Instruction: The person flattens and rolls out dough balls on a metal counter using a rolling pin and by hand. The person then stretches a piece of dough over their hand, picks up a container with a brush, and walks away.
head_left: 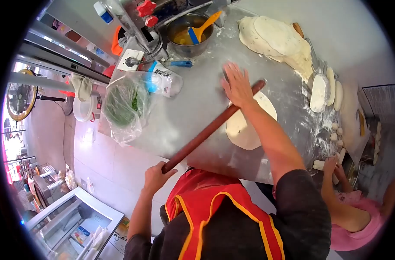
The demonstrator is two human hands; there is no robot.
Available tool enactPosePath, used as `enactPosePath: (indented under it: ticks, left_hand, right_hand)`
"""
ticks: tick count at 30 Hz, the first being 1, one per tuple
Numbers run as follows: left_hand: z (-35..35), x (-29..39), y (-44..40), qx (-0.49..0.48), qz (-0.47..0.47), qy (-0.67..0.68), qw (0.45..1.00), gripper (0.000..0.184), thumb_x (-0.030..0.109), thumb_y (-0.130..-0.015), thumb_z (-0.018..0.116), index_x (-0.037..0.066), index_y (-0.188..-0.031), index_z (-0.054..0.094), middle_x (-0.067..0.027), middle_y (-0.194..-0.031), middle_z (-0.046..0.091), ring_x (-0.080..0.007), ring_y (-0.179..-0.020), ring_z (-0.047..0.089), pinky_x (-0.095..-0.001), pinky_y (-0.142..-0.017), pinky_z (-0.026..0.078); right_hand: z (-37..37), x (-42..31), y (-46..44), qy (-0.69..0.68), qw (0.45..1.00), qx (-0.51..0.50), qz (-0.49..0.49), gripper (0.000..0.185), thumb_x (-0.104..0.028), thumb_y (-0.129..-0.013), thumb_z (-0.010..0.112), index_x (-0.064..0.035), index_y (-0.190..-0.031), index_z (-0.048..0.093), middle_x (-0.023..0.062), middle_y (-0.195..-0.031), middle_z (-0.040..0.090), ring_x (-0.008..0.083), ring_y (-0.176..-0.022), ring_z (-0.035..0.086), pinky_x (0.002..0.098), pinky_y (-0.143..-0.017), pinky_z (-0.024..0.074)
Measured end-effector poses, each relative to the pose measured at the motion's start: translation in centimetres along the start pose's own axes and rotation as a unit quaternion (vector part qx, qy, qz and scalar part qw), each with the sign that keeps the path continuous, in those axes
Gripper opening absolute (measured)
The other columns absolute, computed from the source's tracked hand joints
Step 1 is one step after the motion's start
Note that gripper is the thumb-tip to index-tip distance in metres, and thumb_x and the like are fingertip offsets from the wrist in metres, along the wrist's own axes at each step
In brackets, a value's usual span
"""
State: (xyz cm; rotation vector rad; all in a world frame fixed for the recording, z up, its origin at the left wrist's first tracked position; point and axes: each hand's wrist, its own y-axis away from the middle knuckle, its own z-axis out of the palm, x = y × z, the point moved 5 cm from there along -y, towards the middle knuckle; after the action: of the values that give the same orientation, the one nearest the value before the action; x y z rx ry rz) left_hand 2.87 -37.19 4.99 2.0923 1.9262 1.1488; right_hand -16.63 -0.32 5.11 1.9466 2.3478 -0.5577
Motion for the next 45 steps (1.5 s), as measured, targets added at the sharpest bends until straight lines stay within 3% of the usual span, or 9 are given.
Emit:
enactPosePath:
  ticks: [8,10,12,18,26,34,38,42,45]
  left_hand:
    - [7.0,2.6,2.6,-0.154,0.067,0.001,0.986,0.049,0.054,-0.082,0.067,0.008,-0.096,0.063,-0.0170,-0.082,0.069,-0.0385,-0.078,0.066,-0.0472,-0.069,0.051]
    - [8.5,2.7,3.1,-0.129,0.051,-0.010,0.990,0.048,0.053,-0.082,0.066,0.007,-0.095,0.063,-0.0175,-0.081,0.069,-0.0388,-0.077,0.066,-0.0475,-0.069,0.051]
    - [8.3,3.3,3.3,-0.105,0.053,-0.041,0.992,0.047,0.052,-0.083,0.065,0.006,-0.092,0.062,-0.0176,-0.079,0.068,-0.0388,-0.076,0.066,-0.0480,-0.068,0.051]
    - [10.2,5.5,5.0,-0.097,-0.020,-0.078,0.992,0.046,0.052,-0.083,0.066,0.006,-0.090,0.062,-0.0164,-0.076,0.068,-0.0362,-0.073,0.067,-0.0468,-0.065,0.051]
    - [17.1,10.5,7.9,-0.132,-0.005,-0.012,0.991,0.049,0.053,-0.083,0.066,0.006,-0.098,0.063,-0.0187,-0.080,0.069,-0.0387,-0.077,0.067,-0.0461,-0.069,0.052]
    - [12.1,11.7,5.0,0.012,0.147,-0.136,0.980,0.031,0.037,-0.082,0.066,0.013,-0.100,0.063,-0.0153,-0.082,0.069,-0.0366,-0.074,0.067,-0.0473,-0.066,0.052]
    - [4.4,15.1,-0.3,0.054,0.340,-0.219,0.913,0.026,0.029,-0.075,0.073,0.012,-0.089,0.059,-0.0099,-0.074,0.063,-0.0316,-0.069,0.065,-0.0458,-0.059,0.050]
    - [1.9,22.8,-6.1,0.164,0.507,-0.224,0.816,0.040,0.026,-0.066,0.077,0.009,-0.096,0.059,-0.0071,-0.095,0.061,-0.0264,-0.100,0.057,-0.0450,-0.107,0.036]
    - [5.7,26.6,-8.2,0.161,0.560,-0.179,0.793,0.053,0.034,-0.080,0.070,0.005,-0.122,0.056,-0.0108,-0.130,0.055,-0.0268,-0.127,0.047,-0.0459,-0.116,0.026]
  right_hand:
    - [-5.6,3.7,16.3,-0.011,0.997,-0.072,0.021,0.059,-0.027,-0.089,0.058,-0.0033,-0.140,0.043,0.0172,-0.145,0.044,0.0319,-0.139,0.036,0.0569,-0.114,0.0184]
    - [-8.0,3.2,18.1,0.016,0.994,-0.098,0.048,0.057,-0.027,-0.088,0.059,-0.0016,-0.138,0.045,0.0182,-0.143,0.045,0.0331,-0.137,0.038,0.0577,-0.113,0.0190]
    - [-6.0,3.2,15.0,0.092,0.989,-0.044,-0.109,0.049,-0.025,-0.091,0.059,-0.0006,-0.132,0.050,0.0187,-0.135,0.053,0.0341,-0.131,0.044,0.0589,-0.111,0.0236]
    - [-2.7,2.3,11.5,0.014,0.996,-0.058,-0.063,0.057,-0.036,-0.098,0.046,-0.0037,-0.145,0.038,0.0124,-0.150,0.038,0.0296,-0.140,0.033,0.0485,-0.116,0.0228]
    - [-7.7,6.2,22.3,-0.021,0.995,-0.077,-0.056,0.056,-0.026,-0.092,0.057,-0.0078,-0.143,0.041,0.0101,-0.149,0.041,0.0278,-0.139,0.035,0.0497,-0.116,0.0204]
    - [-12.1,7.0,30.1,-0.007,0.996,-0.093,0.014,0.064,-0.025,-0.088,0.064,-0.0104,-0.144,0.039,0.0087,-0.147,0.042,0.0284,-0.138,0.036,0.0544,-0.117,0.0147]
    - [-12.6,8.5,36.2,0.005,0.995,-0.028,0.099,0.054,-0.016,-0.076,0.075,-0.0069,-0.124,0.052,0.0152,-0.115,0.058,0.0354,-0.110,0.053,0.0527,-0.100,0.0348]
    - [-10.8,3.6,45.0,0.014,0.976,-0.042,0.213,0.038,-0.014,-0.072,0.079,-0.0064,-0.104,0.059,0.0152,-0.092,0.062,0.0369,-0.082,0.061,0.0456,-0.070,0.0496]
    - [-11.0,-1.1,46.2,-0.066,0.936,0.008,0.347,0.037,-0.017,-0.079,0.077,-0.0044,-0.107,0.057,0.0158,-0.095,0.061,0.0396,-0.088,0.061,0.0458,-0.075,0.0498]
